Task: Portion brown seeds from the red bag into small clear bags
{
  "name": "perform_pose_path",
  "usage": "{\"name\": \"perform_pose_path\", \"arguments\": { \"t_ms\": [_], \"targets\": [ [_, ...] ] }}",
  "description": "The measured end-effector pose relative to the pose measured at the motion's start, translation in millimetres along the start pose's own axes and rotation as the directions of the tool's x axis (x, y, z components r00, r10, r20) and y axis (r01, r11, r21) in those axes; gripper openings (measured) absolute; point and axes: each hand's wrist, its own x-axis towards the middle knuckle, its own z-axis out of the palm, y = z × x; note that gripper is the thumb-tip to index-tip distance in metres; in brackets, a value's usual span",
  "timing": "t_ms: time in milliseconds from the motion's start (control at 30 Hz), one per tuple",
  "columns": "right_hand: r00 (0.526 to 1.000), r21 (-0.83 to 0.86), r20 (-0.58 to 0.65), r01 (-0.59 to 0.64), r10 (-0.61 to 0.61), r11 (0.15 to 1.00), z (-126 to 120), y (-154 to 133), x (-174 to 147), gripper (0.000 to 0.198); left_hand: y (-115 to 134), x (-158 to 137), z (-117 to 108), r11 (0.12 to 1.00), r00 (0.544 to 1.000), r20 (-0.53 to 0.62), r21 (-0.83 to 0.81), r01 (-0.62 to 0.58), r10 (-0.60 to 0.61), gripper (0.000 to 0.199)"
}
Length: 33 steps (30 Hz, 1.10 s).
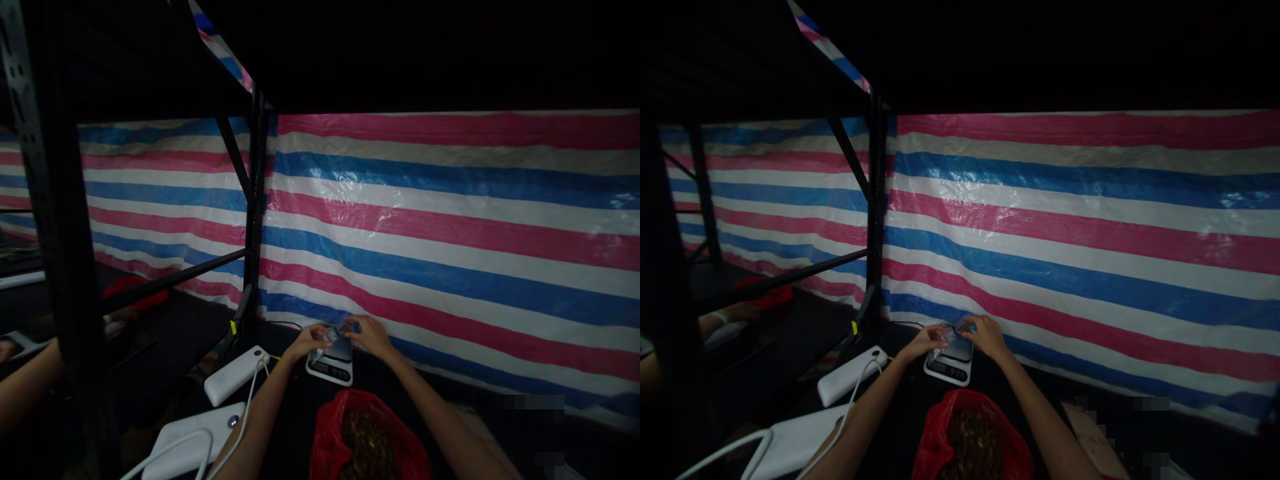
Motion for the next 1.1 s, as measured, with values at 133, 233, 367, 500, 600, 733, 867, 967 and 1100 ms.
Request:
{"name": "perform_pose_path", "arguments": {
  "t_ms": [133, 233, 367, 500, 600, 733, 867, 967, 1100],
  "targets": [
    [0.990, -0.173, 0.060, 0.136, -0.127, 0.976, 2, 0, 7, 0.030, -4, 13, 8, 0.998, 0.999, 0.027, -0.042, -0.039, 0.040, 0.053],
    [0.970, -0.292, 0.101, 0.240, -0.220, 0.926, -2, -5, 16, 0.029, -4, 22, 13, 0.999, 0.999, 0.009, -0.020, -0.040, 0.040, 0.055],
    [0.940, -0.381, 0.160, 0.341, -0.302, 0.859, -3, -9, 25, 0.024, -3, 30, 16, 0.998, 0.998, -0.028, 0.031, -0.052, 0.053, 0.055],
    [0.956, -0.364, 0.146, 0.292, -0.256, 0.884, 6, 1, 22, 0.027, -4, 21, 15, 0.961, 0.984, -0.156, 0.274, -0.036, 0.082, 0.058],
    [0.984, -0.260, 0.054, 0.176, -0.168, 0.949, 17, 15, 10, 0.030, -2, -3, 24, 0.744, 0.953, -0.276, 0.661, 0.095, 0.123, 0.057],
    [1.000, -0.003, 0.007, -0.007, 0.007, 1.000, 31, 36, -11, 0.031, 8, -35, 57, 0.438, 0.938, -0.272, 0.885, 0.157, 0.213, 0.071],
    [0.987, 0.245, 0.008, -0.160, 0.163, 0.956, 44, 51, -30, 0.036, 13, -40, 93, 0.376, 0.954, -0.213, 0.919, 0.122, 0.211, 0.094],
    [0.977, 0.317, 0.013, -0.205, 0.212, 0.926, 48, 57, -40, 0.036, 11, -32, 107, 0.411, 0.960, -0.217, 0.903, 0.127, 0.178, 0.092],
    [0.982, 0.319, 0.024, -0.187, 0.190, 0.929, 42, 57, -47, 0.034, 8, -25, 109, 0.405, 0.962, -0.207, 0.907, 0.119, 0.180, 0.071]
  ]
}}
